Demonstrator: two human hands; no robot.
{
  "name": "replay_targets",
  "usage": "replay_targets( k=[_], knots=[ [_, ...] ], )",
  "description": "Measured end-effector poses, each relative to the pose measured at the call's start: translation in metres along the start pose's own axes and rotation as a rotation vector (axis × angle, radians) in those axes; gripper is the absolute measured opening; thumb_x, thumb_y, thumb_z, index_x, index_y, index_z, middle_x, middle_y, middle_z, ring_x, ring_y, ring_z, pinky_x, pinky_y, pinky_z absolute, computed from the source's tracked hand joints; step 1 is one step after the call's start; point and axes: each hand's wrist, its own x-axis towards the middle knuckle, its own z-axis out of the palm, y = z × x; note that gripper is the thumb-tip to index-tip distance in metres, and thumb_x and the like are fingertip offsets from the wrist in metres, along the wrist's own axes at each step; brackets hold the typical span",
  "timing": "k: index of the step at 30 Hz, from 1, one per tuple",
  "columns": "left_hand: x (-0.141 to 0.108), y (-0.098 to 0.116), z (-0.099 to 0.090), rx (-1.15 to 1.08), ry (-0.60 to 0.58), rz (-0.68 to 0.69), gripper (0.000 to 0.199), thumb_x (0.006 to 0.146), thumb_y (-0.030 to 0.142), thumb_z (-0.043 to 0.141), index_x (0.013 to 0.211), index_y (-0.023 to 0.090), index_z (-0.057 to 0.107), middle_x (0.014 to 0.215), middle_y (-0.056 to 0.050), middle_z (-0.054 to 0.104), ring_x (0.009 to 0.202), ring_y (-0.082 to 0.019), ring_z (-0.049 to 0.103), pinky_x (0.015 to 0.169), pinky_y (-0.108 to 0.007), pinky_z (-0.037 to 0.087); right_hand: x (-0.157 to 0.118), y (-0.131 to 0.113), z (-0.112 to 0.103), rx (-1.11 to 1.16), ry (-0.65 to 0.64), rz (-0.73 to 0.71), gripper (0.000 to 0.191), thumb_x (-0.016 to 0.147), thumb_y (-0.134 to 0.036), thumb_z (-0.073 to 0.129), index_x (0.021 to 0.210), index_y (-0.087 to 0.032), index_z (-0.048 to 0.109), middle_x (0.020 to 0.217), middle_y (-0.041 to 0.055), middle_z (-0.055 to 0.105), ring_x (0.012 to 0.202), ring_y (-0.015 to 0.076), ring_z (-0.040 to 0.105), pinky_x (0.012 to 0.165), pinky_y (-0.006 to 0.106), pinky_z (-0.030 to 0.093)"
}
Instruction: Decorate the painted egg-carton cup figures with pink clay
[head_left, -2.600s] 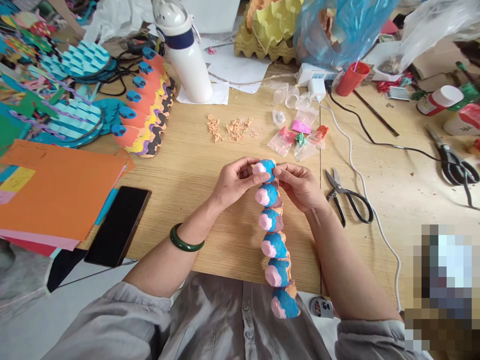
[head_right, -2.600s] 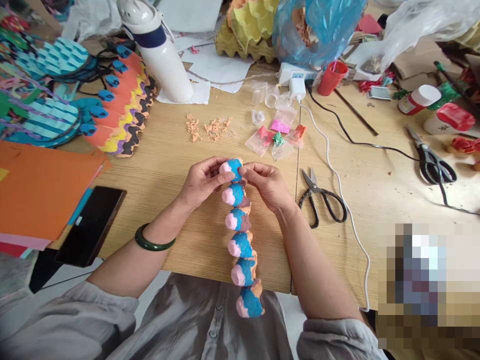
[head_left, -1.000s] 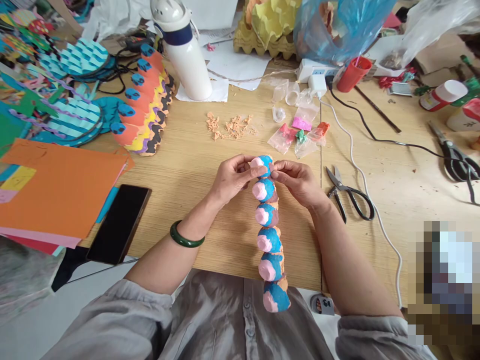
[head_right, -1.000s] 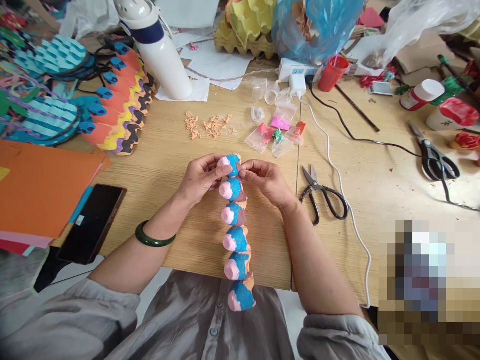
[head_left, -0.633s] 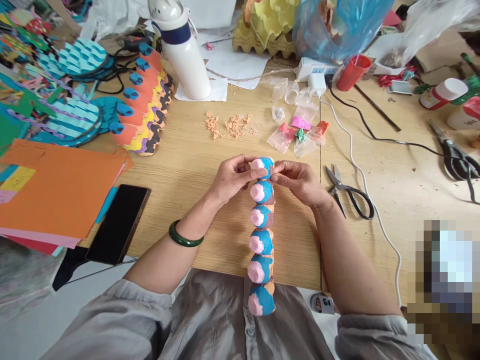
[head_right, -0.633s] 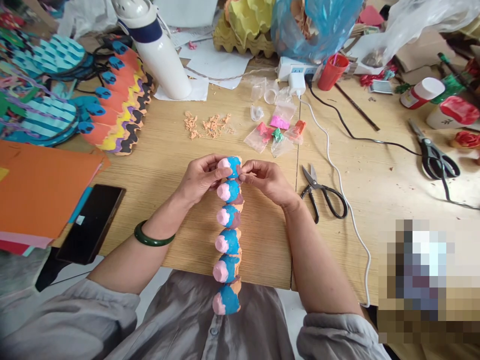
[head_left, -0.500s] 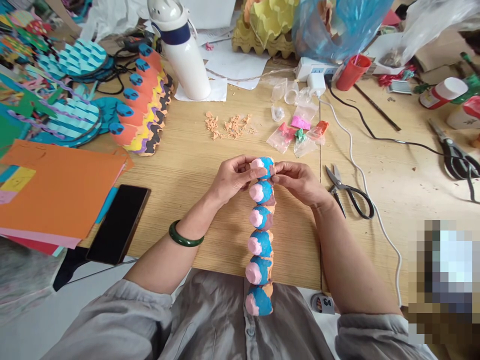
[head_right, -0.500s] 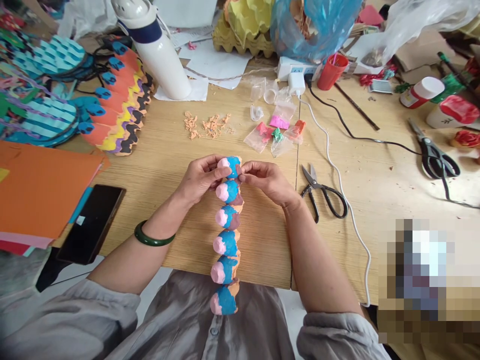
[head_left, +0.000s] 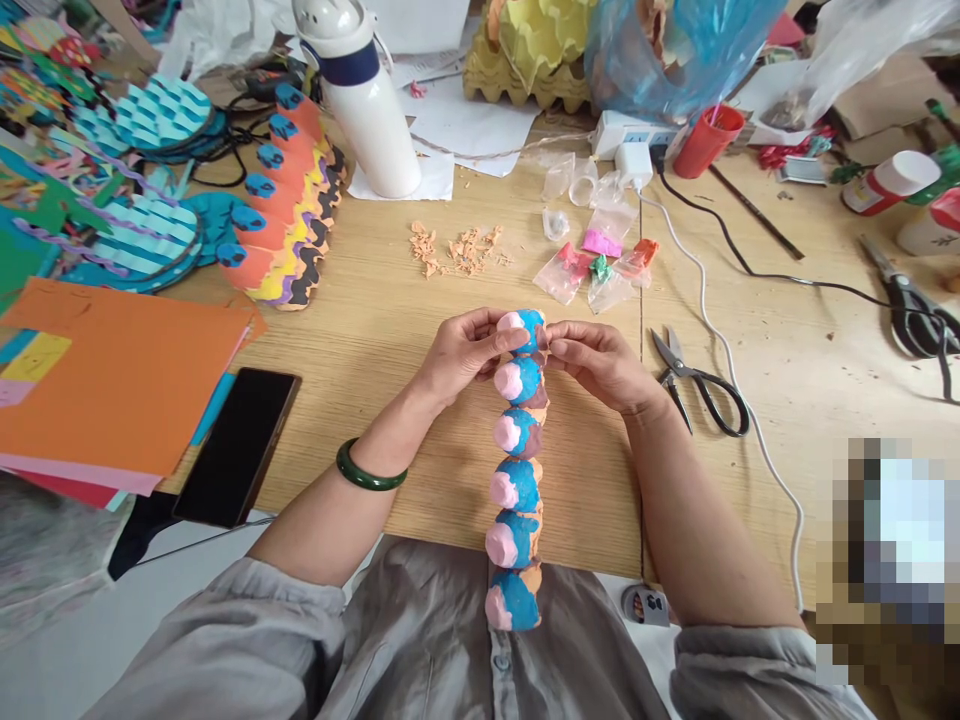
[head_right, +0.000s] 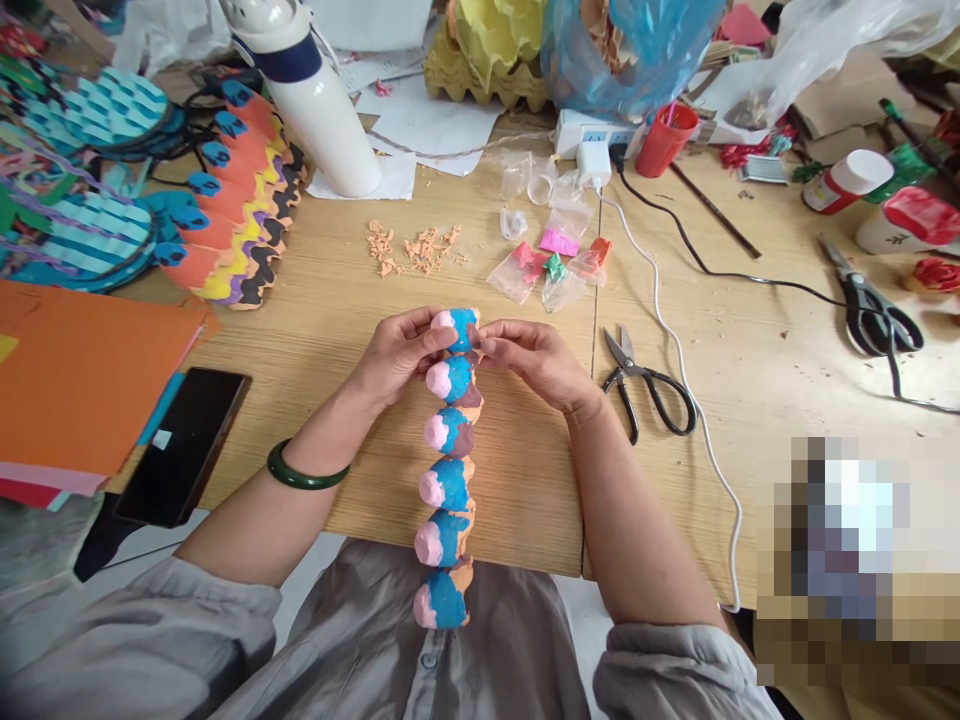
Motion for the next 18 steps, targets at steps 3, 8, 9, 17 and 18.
replay_targets(
  k=[3,8,9,17,18],
  knots=[
    [-0.0001,0.0021,0.0002,-0.014,0.005,-0.009,0.049,0.058,0.053,0.09,0.079,0.016,0.065,0.058,0.006,0.053,0.042,-0.003,0.033,0.039,-0.022,0.021,-0.0001,-0.0001,-0.0027,0.026,0.012,0.017,0.029,0.074,-0.045,0.086,0.087,-0.02,0.079,0.087,0.002,0.076,0.084,0.0154,0.07,0.088,0.034,0.057],
    [-0.001,0.0009,-0.0004,-0.001,-0.02,-0.012,0.048,0.06,0.049,0.09,0.085,0.015,0.068,0.064,0.003,0.06,0.043,-0.003,0.034,0.04,-0.022,0.022,0.0003,-0.0034,0.0002,-0.094,-0.004,-0.059,0.023,0.078,-0.04,0.085,0.08,-0.019,0.077,0.08,0.0008,0.074,0.076,0.0129,0.066,0.083,0.03,0.055],
    [-0.0008,-0.0001,-0.0007,0.005,-0.017,-0.011,0.048,0.061,0.049,0.09,0.086,0.015,0.068,0.065,0.003,0.06,0.044,-0.003,0.035,0.04,-0.022,0.023,0.0,-0.0046,0.0013,-0.125,-0.008,-0.08,0.023,0.078,-0.04,0.085,0.079,-0.018,0.076,0.079,0.0009,0.073,0.076,0.0129,0.066,0.082,0.03,0.054],
    [0.0019,-0.0055,-0.003,0.051,-0.012,-0.008,0.047,0.063,0.049,0.089,0.088,0.015,0.07,0.063,0.003,0.057,0.046,-0.004,0.038,0.041,-0.021,0.026,0.0009,-0.0029,0.002,-0.203,0.01,-0.049,0.032,0.074,-0.045,0.086,0.082,-0.018,0.072,0.079,0.0016,0.071,0.076,0.0144,0.064,0.078,0.03,0.053],
    [0.0018,-0.0056,-0.0031,0.058,-0.015,-0.008,0.047,0.064,0.049,0.089,0.089,0.014,0.07,0.063,0.004,0.056,0.045,-0.004,0.038,0.04,-0.021,0.025,0.0015,-0.0013,0.0017,-0.197,0.016,-0.04,0.033,0.072,-0.046,0.087,0.083,-0.018,0.073,0.079,0.0013,0.072,0.076,0.0143,0.064,0.078,0.03,0.053]
  ],
)
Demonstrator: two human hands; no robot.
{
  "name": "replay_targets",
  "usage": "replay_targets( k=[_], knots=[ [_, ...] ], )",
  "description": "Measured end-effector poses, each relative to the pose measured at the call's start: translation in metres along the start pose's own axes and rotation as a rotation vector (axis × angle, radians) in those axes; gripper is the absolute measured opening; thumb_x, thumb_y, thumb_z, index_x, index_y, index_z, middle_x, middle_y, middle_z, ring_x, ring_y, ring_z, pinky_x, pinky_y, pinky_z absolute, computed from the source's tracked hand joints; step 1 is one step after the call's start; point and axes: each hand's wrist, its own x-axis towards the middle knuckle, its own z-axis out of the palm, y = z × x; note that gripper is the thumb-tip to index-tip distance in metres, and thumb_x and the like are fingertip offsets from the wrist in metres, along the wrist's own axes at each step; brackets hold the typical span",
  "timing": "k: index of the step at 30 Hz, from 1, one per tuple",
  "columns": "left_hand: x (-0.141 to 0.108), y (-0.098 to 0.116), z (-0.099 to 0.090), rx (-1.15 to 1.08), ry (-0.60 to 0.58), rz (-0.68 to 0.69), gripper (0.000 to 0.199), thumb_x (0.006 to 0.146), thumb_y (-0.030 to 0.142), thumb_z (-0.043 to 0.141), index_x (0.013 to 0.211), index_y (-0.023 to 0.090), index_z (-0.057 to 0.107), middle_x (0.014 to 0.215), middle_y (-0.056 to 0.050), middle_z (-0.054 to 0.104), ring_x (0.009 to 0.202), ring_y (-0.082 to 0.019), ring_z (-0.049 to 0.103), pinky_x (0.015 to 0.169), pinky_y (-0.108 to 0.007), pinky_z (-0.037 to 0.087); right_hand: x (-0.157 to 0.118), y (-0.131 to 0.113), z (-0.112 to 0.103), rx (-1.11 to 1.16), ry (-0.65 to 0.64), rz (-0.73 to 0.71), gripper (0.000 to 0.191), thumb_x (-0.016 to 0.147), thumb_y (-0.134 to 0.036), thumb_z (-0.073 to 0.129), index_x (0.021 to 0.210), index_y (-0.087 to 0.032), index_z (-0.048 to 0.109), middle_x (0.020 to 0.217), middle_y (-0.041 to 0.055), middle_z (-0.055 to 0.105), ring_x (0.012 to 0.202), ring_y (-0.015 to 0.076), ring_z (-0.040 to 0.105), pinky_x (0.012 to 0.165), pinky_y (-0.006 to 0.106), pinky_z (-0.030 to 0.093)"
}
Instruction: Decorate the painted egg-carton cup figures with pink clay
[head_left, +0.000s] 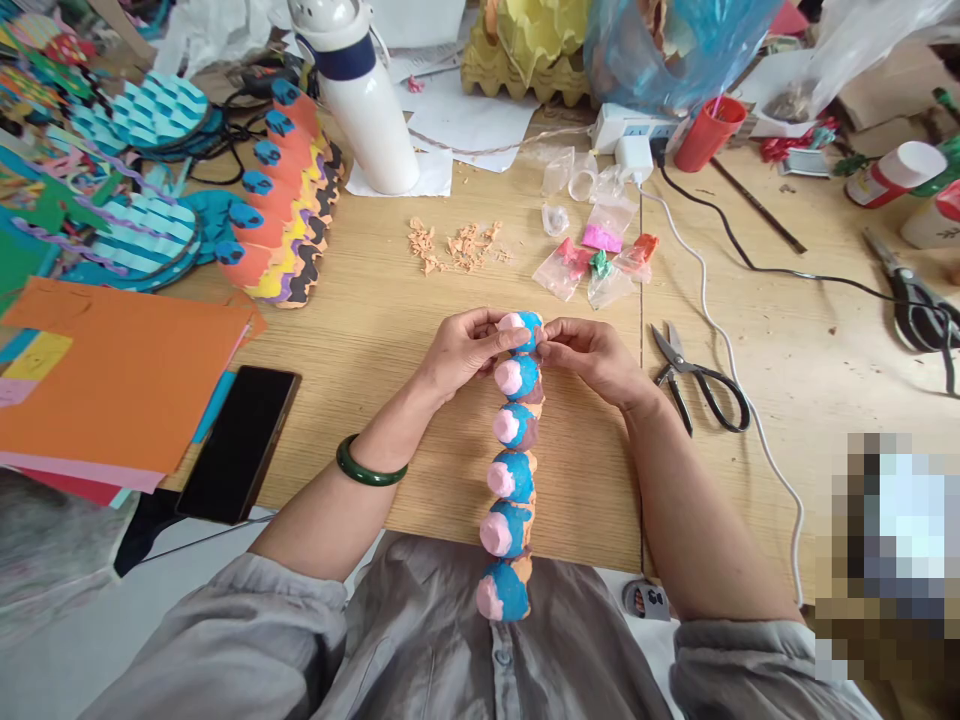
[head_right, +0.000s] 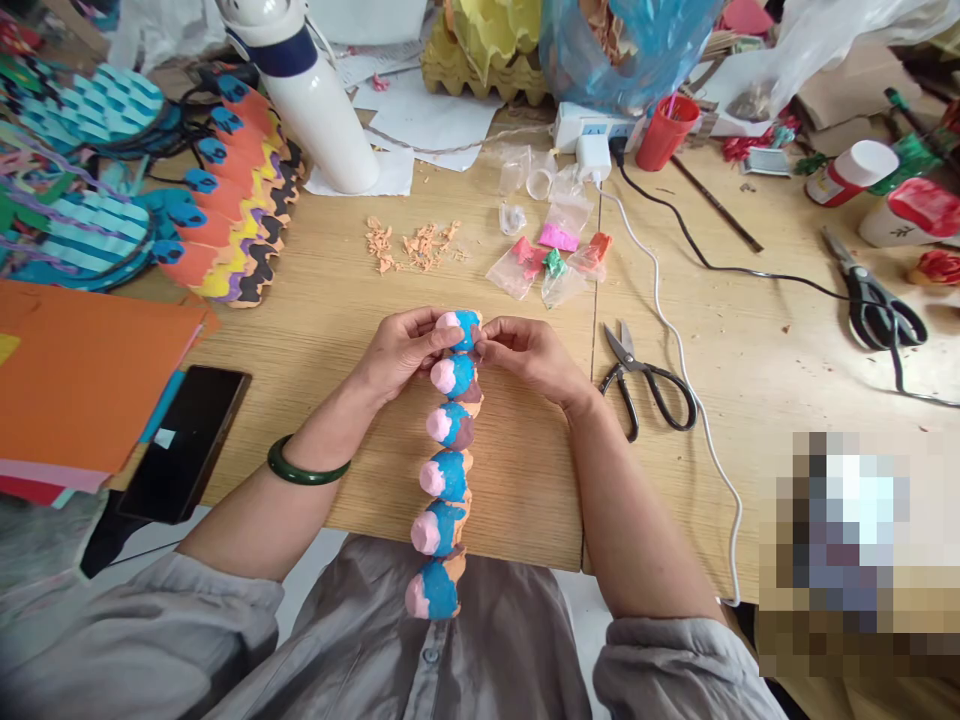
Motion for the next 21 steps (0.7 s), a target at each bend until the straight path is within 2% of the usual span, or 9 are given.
replay_targets(
  k=[5,9,14,18,21],
  knots=[
    [0.0,-0.001,0.0,0.019,-0.011,0.003,0.049,0.064,0.051,0.089,0.092,0.015,0.071,0.06,0.004,0.053,0.045,-0.004,0.037,0.039,-0.021,0.024,0.002,0.005,0.005,0.003,0.037,-0.027,0.036,0.066,-0.048,0.09,0.078,-0.019,0.072,0.079,-0.0001,0.071,0.076,0.014,0.063,0.076,0.028,0.053],
    [0.002,-0.001,-0.002,0.028,0.022,0.048,0.047,0.068,0.054,0.086,0.091,0.016,0.072,0.059,0.005,0.05,0.045,-0.005,0.037,0.041,-0.022,0.025,0.003,0.005,0.009,0.056,0.084,0.017,0.04,0.072,-0.055,0.084,0.088,-0.021,0.074,0.086,0.0004,0.073,0.081,0.0152,0.066,0.08,0.029,0.057],
    [0.007,-0.006,-0.009,0.124,0.135,0.144,0.047,0.069,0.053,0.085,0.095,0.016,0.074,0.061,0.004,0.051,0.049,-0.006,0.037,0.044,-0.022,0.026,0.005,0.007,0.011,0.103,0.196,0.002,0.039,0.075,-0.058,0.082,0.086,-0.021,0.073,0.083,0.0012,0.073,0.077,0.016,0.069,0.076,0.03,0.061],
    [0.011,-0.011,-0.013,0.239,0.226,0.219,0.047,0.069,0.052,0.084,0.095,0.015,0.075,0.068,0.002,0.058,0.06,-0.009,0.045,0.053,-0.021,0.034,0.008,0.01,0.011,0.082,0.342,-0.017,0.042,0.072,-0.058,0.083,0.085,-0.021,0.072,0.081,0.0027,0.073,0.068,0.0167,0.069,0.065,0.032,0.062],
    [0.013,-0.013,-0.013,0.323,0.285,0.23,0.049,0.07,0.054,0.083,0.095,0.013,0.075,0.073,0.0,0.065,0.065,-0.011,0.052,0.061,-0.022,0.04,0.009,0.012,0.012,0.047,0.386,-0.015,0.043,0.072,-0.059,0.083,0.084,-0.02,0.07,0.08,0.0034,0.073,0.065,0.0165,0.069,0.062,0.032,0.061]
  ],
)
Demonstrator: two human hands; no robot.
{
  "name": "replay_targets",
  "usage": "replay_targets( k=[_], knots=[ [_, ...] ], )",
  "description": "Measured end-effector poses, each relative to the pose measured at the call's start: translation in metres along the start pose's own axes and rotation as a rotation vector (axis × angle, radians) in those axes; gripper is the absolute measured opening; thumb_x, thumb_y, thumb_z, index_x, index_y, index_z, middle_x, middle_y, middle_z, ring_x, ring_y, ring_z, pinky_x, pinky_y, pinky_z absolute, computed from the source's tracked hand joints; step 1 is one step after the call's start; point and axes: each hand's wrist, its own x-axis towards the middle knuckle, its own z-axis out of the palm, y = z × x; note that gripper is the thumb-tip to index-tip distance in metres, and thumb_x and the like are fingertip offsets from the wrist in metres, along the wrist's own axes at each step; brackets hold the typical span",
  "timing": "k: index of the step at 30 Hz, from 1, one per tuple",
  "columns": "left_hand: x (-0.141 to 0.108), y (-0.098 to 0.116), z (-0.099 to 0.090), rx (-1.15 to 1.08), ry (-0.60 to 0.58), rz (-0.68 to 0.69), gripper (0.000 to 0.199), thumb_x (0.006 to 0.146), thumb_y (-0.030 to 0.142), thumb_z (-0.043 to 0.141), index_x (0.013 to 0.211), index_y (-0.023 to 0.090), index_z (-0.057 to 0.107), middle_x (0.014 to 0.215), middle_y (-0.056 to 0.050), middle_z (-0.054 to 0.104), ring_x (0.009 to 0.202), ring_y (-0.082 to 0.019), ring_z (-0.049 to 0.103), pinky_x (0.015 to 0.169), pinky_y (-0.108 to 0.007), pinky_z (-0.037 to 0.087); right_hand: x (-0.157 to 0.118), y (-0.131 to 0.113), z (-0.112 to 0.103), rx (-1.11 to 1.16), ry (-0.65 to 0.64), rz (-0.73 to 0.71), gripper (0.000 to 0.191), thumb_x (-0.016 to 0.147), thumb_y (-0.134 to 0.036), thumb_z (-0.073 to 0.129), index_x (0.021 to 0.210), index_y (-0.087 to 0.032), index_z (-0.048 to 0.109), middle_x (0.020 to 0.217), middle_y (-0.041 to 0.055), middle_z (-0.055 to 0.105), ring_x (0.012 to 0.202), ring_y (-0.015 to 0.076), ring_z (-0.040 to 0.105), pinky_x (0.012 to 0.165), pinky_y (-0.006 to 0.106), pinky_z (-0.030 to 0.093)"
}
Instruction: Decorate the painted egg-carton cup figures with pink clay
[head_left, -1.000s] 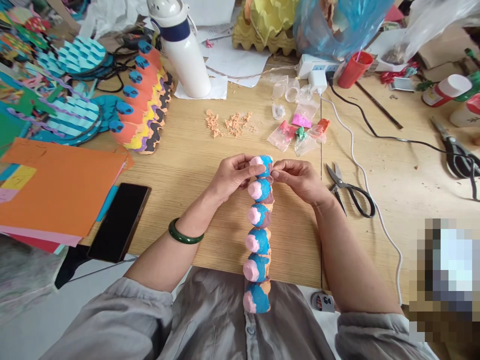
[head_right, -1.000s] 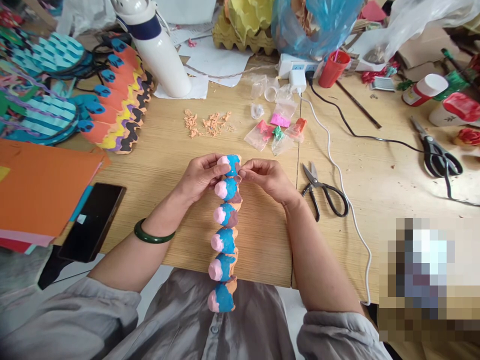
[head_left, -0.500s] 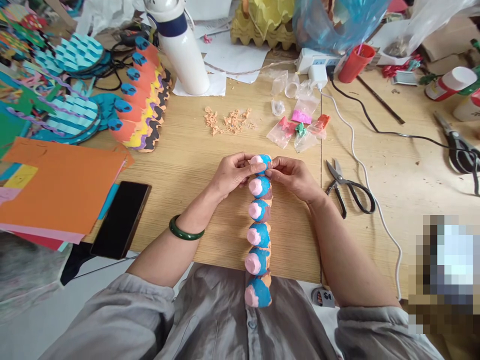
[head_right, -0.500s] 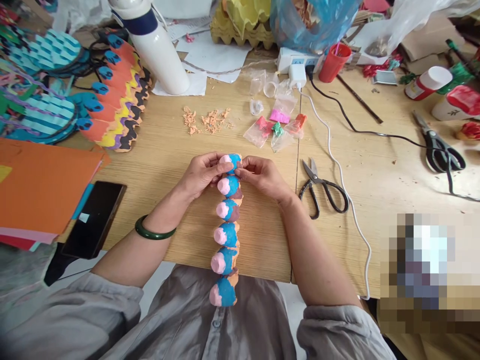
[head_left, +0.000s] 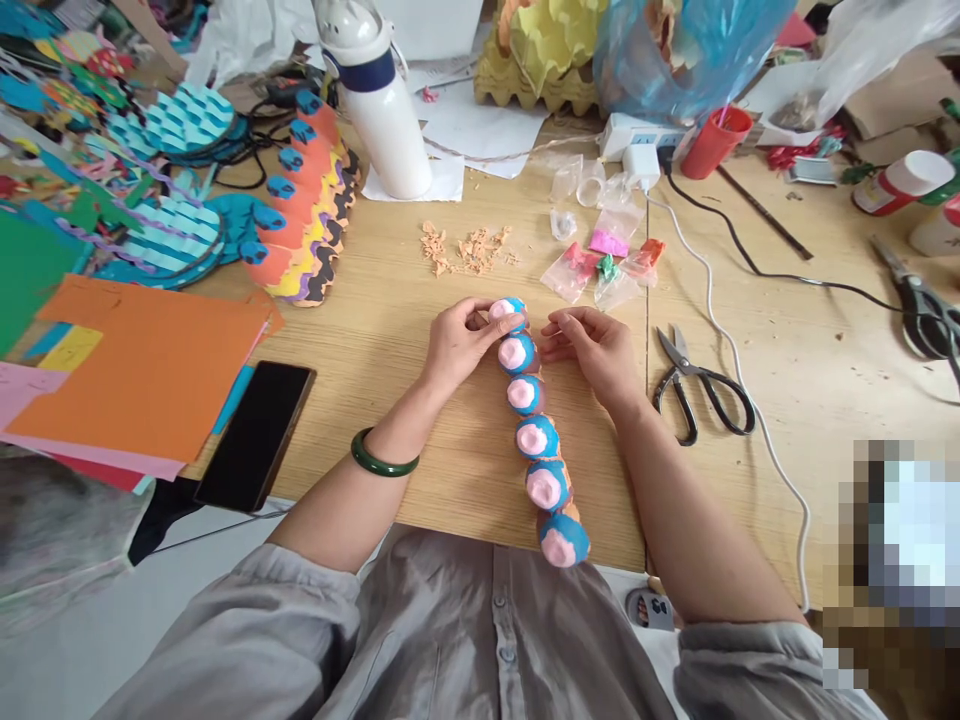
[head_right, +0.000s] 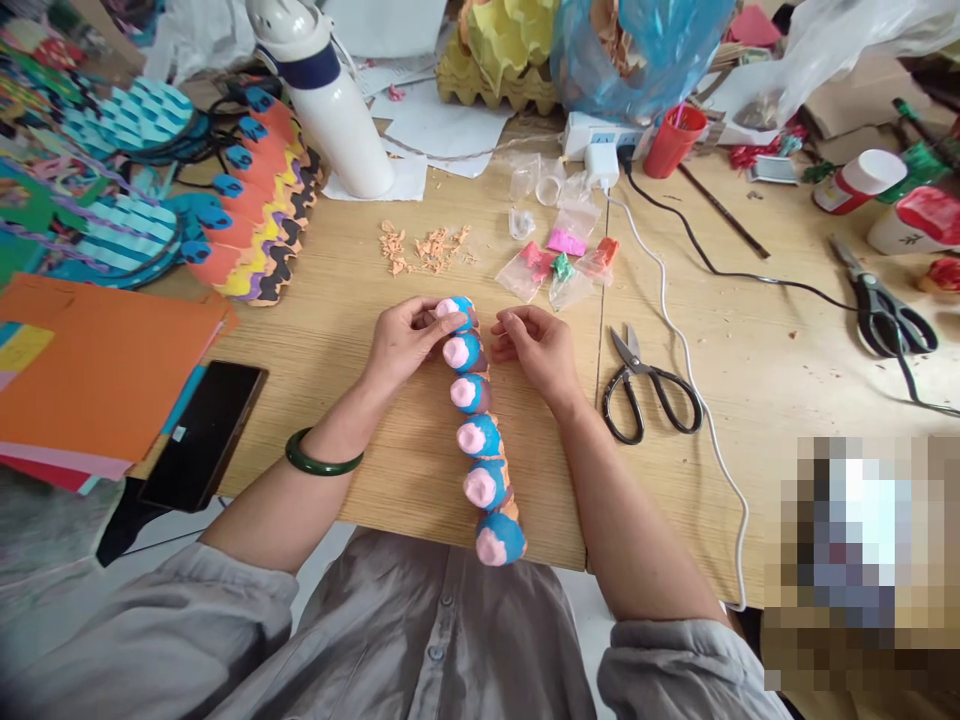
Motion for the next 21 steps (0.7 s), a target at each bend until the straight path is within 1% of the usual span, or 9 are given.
replay_targets(
  k=[2,4,6,9,11,14,16,19,21],
  knots=[
    [0.0,0.0,0.001,0.058,0.017,0.012,0.049,0.071,0.055,0.081,0.095,0.013,0.075,0.075,-0.002,0.067,0.067,-0.013,0.054,0.064,-0.023,0.041,0.0,0.001,0.001,-0.009,-0.011,-0.001,0.042,0.073,-0.058,0.082,0.084,-0.02,0.069,0.079,0.0038,0.074,0.066,0.0167,0.07,0.063,0.032,0.061],
    [0.0,0.0,0.002,0.102,0.025,0.024,0.049,0.071,0.054,0.082,0.098,0.013,0.075,0.071,0.0,0.064,0.066,-0.013,0.052,0.063,-0.024,0.041,-0.001,0.002,0.002,-0.011,-0.027,-0.001,0.04,0.074,-0.058,0.081,0.083,-0.02,0.069,0.079,0.0036,0.074,0.066,0.0168,0.071,0.063,0.032,0.061],
    [0.0,0.0,0.002,0.132,0.034,0.022,0.055,0.07,0.051,0.083,0.108,0.013,0.074,0.064,0.004,0.056,0.062,-0.012,0.049,0.062,-0.023,0.039,-0.001,0.003,0.002,-0.014,-0.037,-0.004,0.039,0.075,-0.057,0.081,0.083,-0.021,0.069,0.078,0.0033,0.075,0.065,0.0165,0.071,0.063,0.031,0.061],
    [0.0,-0.001,0.001,0.126,0.018,0.022,0.071,0.069,0.048,0.086,0.127,0.01,0.067,0.059,0.008,0.047,0.06,-0.011,0.046,0.061,-0.023,0.037,-0.002,0.003,0.003,-0.024,-0.036,-0.007,0.037,0.075,-0.056,0.081,0.081,-0.021,0.07,0.076,0.0029,0.074,0.065,0.0166,0.07,0.062,0.032,0.06],
    [0.001,0.0,0.0,0.055,0.012,0.024,0.07,0.073,0.048,0.083,0.13,0.01,0.066,0.059,0.008,0.045,0.059,-0.01,0.044,0.059,-0.023,0.037,-0.002,0.003,0.003,-0.032,-0.023,-0.006,0.035,0.076,-0.055,0.081,0.08,-0.021,0.07,0.076,0.0027,0.074,0.065,0.0169,0.07,0.062,0.032,0.06],
    [0.002,0.005,0.0,-0.181,0.069,0.005,0.051,0.081,0.041,0.073,0.124,0.014,0.068,0.063,0.007,0.044,0.054,-0.008,0.04,0.052,-0.022,0.035,-0.002,0.004,0.004,-0.045,-0.009,-0.016,0.033,0.077,-0.053,0.08,0.082,-0.022,0.07,0.076,0.0025,0.074,0.064,0.017,0.07,0.062,0.032,0.059],
    [0.002,0.01,0.001,-0.357,0.081,0.011,0.041,0.08,0.032,0.066,0.117,0.017,0.07,0.071,0.004,0.05,0.056,-0.007,0.044,0.052,-0.021,0.038,-0.001,0.005,0.004,-0.055,-0.006,-0.025,0.032,0.078,-0.052,0.079,0.082,-0.022,0.07,0.075,0.0024,0.074,0.063,0.0168,0.069,0.06,0.032,0.058],
    [-0.001,0.017,0.004,-0.493,0.033,0.048,0.036,0.077,0.026,0.06,0.11,0.017,0.071,0.089,-0.003,0.064,0.071,-0.01,0.058,0.064,-0.023,0.05,-0.002,0.005,0.005,-0.086,0.02,-0.039,0.029,0.081,-0.049,0.076,0.084,-0.021,0.07,0.076,0.0027,0.073,0.062,0.0161,0.068,0.058,0.031,0.058],
    [-0.005,0.02,0.005,-0.522,-0.011,0.067,0.036,0.08,0.027,0.062,0.113,0.016,0.07,0.101,-0.007,0.069,0.083,-0.014,0.066,0.075,-0.027,0.056,-0.003,0.003,0.005,-0.118,0.064,-0.077,0.023,0.084,-0.043,0.073,0.087,-0.02,0.07,0.077,0.0025,0.072,0.061,0.0144,0.066,0.057,0.029,0.057]
  ],
)
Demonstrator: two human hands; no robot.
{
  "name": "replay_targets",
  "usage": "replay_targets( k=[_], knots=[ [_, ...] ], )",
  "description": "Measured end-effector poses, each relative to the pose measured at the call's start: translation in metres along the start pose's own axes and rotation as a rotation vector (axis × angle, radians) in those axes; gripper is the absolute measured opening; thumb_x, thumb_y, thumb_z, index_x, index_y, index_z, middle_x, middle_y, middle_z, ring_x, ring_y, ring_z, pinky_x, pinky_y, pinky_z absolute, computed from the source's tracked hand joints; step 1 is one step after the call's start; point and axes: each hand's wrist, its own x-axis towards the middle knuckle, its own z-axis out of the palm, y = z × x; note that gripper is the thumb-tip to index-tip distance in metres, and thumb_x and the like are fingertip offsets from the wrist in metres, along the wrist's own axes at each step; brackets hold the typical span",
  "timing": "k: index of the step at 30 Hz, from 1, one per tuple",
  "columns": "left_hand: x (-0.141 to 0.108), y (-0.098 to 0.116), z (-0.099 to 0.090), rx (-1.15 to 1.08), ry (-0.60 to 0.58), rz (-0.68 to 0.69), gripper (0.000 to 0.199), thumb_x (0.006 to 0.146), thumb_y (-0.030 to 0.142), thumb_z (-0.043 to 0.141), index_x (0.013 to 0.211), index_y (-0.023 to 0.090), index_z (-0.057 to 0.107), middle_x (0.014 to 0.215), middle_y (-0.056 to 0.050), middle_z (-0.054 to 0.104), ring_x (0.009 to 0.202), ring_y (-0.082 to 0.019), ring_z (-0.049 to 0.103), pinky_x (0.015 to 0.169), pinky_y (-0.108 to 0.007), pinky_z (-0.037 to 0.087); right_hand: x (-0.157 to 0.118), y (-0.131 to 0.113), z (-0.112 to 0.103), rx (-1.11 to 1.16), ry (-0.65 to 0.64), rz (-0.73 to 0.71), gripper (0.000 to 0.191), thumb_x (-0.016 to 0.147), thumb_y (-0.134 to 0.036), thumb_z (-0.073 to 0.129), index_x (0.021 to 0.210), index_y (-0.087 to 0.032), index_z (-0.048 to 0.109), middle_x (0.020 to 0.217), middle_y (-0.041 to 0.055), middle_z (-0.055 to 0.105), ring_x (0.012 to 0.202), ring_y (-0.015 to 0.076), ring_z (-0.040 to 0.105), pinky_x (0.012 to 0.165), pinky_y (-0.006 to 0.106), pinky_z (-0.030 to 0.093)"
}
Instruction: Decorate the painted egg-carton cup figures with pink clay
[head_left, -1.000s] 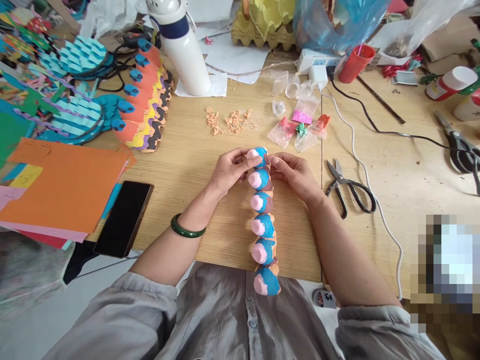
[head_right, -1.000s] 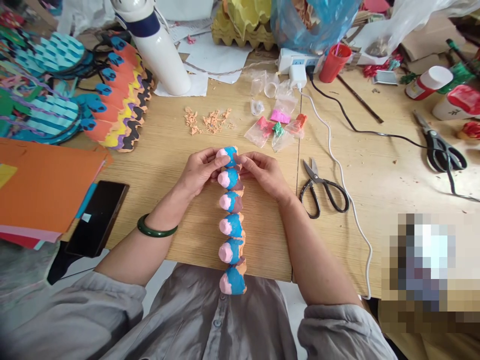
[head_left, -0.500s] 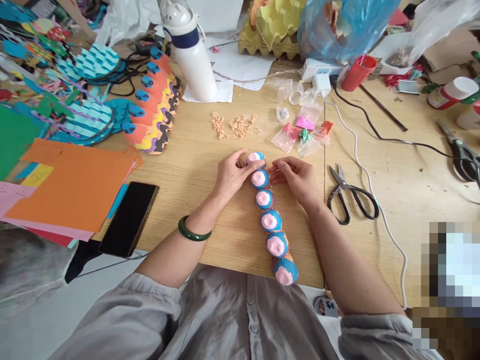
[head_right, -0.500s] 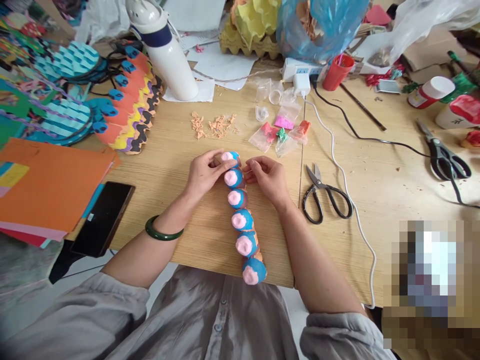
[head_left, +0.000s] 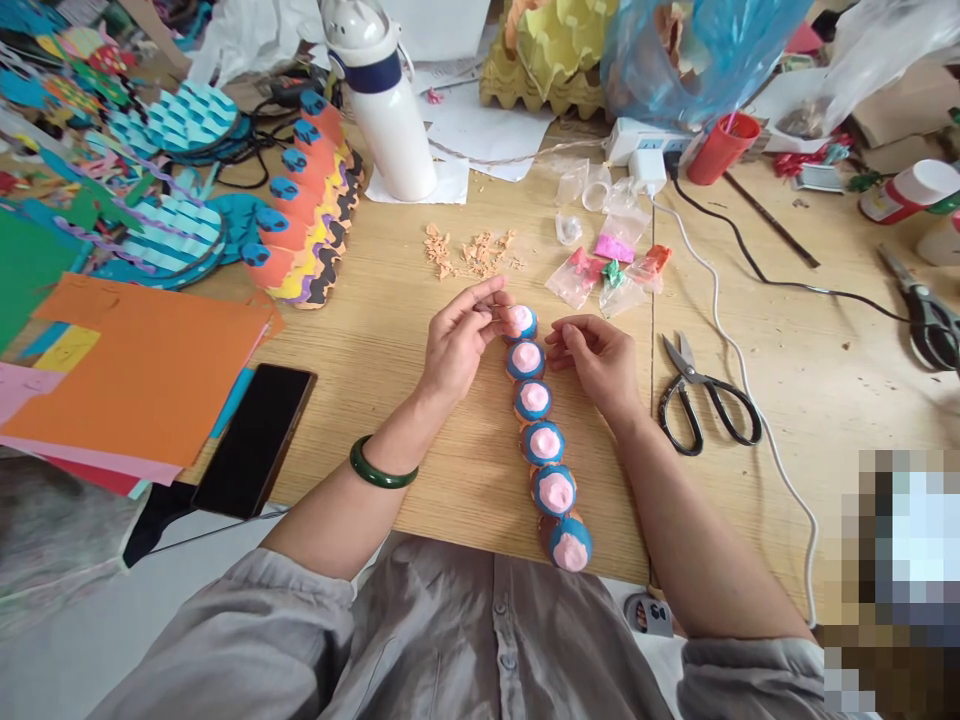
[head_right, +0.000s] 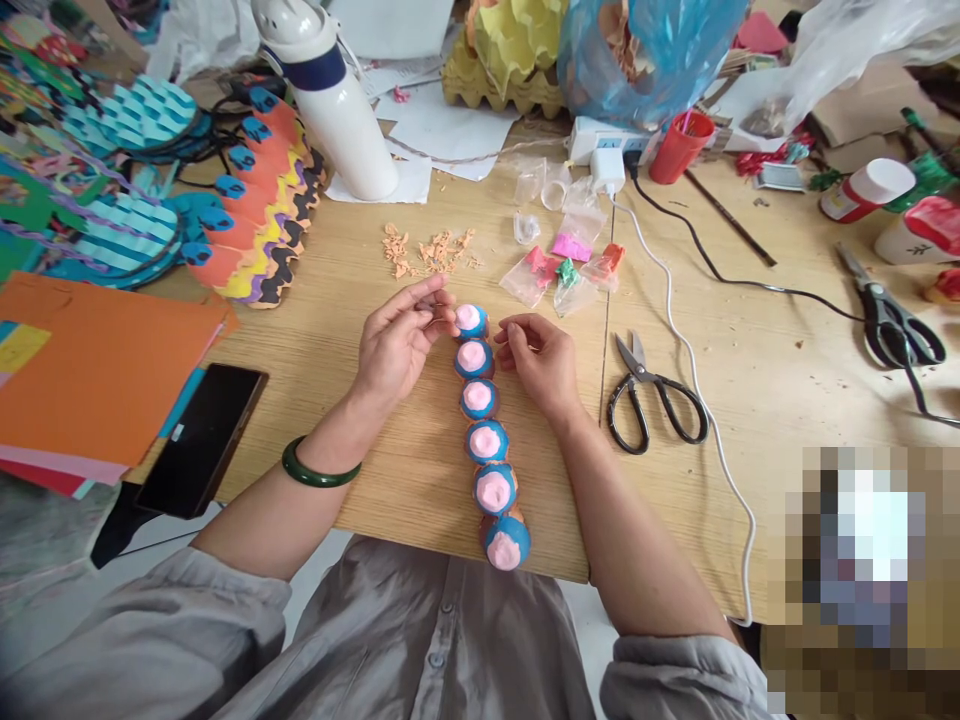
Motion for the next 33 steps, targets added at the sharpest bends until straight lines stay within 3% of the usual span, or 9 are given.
replay_targets(
  k=[3,6,9,15,18,21,24,28,33],
  knots=[
    [-0.007,0.002,0.003,-0.028,-0.105,-0.008,0.045,0.088,0.037,0.065,0.128,0.017,0.064,0.107,-0.01,0.073,0.084,-0.016,0.07,0.077,-0.03,0.058,-0.005,-0.006,0.001,-0.067,0.093,-0.14,0.015,0.09,-0.036,0.067,0.094,-0.021,0.07,0.081,0.0019,0.071,0.065,0.0126,0.063,0.057,0.026,0.056],
    [-0.013,0.002,0.004,0.014,-0.216,-0.003,0.059,0.094,0.049,0.062,0.145,0.02,0.054,0.091,-0.006,0.075,0.059,-0.01,0.063,0.055,-0.023,0.052,-0.011,-0.014,0.002,-0.222,0.157,-0.411,0.014,0.093,-0.032,0.064,0.101,-0.024,0.071,0.093,0.0024,0.07,0.077,0.0139,0.063,0.061,0.026,0.056],
    [-0.018,0.003,0.005,0.084,-0.276,0.051,0.061,0.096,0.05,0.06,0.15,0.023,0.049,0.072,0.0,0.068,0.048,-0.008,0.053,0.042,-0.02,0.038,-0.015,-0.018,0.003,-0.403,0.092,-0.654,0.017,0.091,-0.03,0.068,0.107,-0.025,0.072,0.102,0.0048,0.069,0.085,0.0164,0.064,0.066,0.029,0.056],
    [-0.024,0.006,0.007,0.202,-0.37,0.101,0.052,0.099,0.049,0.055,0.146,0.026,0.056,0.058,0.003,0.057,0.05,-0.011,0.054,0.048,-0.022,0.043,-0.017,-0.02,0.009,-0.475,-0.043,-0.837,0.009,0.092,-0.022,0.07,0.1,-0.023,0.072,0.093,0.0056,0.071,0.083,0.0181,0.061,0.069,0.033,0.054],
    [-0.025,0.006,0.006,0.258,-0.365,0.116,0.048,0.101,0.049,0.051,0.141,0.025,0.061,0.06,0.001,0.058,0.053,-0.011,0.055,0.047,-0.021,0.042,-0.019,-0.022,0.01,-0.439,-0.048,-0.784,0.001,0.093,-0.022,0.068,0.092,-0.022,0.07,0.084,0.0026,0.069,0.076,0.0157,0.059,0.07,0.033,0.053],
    [-0.023,0.005,0.005,0.291,-0.293,0.196,0.043,0.1,0.047,0.055,0.134,0.024,0.066,0.072,0.0,0.065,0.054,-0.009,0.056,0.048,-0.02,0.045,-0.02,-0.022,0.01,-0.34,-0.02,-0.595,0.013,0.095,-0.031,0.067,0.085,-0.021,0.067,0.081,0.0013,0.066,0.074,0.0143,0.059,0.067,0.03,0.053],
    [-0.02,0.005,0.005,0.345,-0.241,0.317,0.032,0.093,0.041,0.068,0.118,0.022,0.073,0.095,-0.004,0.072,0.065,-0.009,0.065,0.061,-0.02,0.054,-0.02,-0.022,0.009,-0.246,-0.016,-0.425,0.025,0.093,-0.043,0.068,0.082,-0.021,0.067,0.08,0.001,0.065,0.072,0.0135,0.06,0.063,0.028,0.053],
    [-0.018,0.005,0.006,0.406,-0.186,0.408,0.018,0.093,0.035,0.068,0.096,0.019,0.076,0.099,-0.005,0.075,0.086,-0.013,0.072,0.077,-0.022,0.058,-0.019,-0.023,0.008,-0.193,-0.057,-0.321,0.035,0.092,-0.053,0.065,0.08,-0.02,0.068,0.08,0.0008,0.067,0.071,0.0128,0.061,0.061,0.027,0.052],
    [-0.018,0.004,0.007,0.33,-0.161,0.323,0.017,0.094,0.033,0.068,0.094,0.017,0.073,0.089,-0.002,0.073,0.065,-0.009,0.07,0.066,-0.02,0.057,-0.018,-0.022,0.009,-0.181,-0.064,-0.321,0.024,0.088,-0.046,0.073,0.091,-0.021,0.07,0.09,0.0012,0.071,0.078,0.0137,0.065,0.067,0.027,0.055]
  ],
)
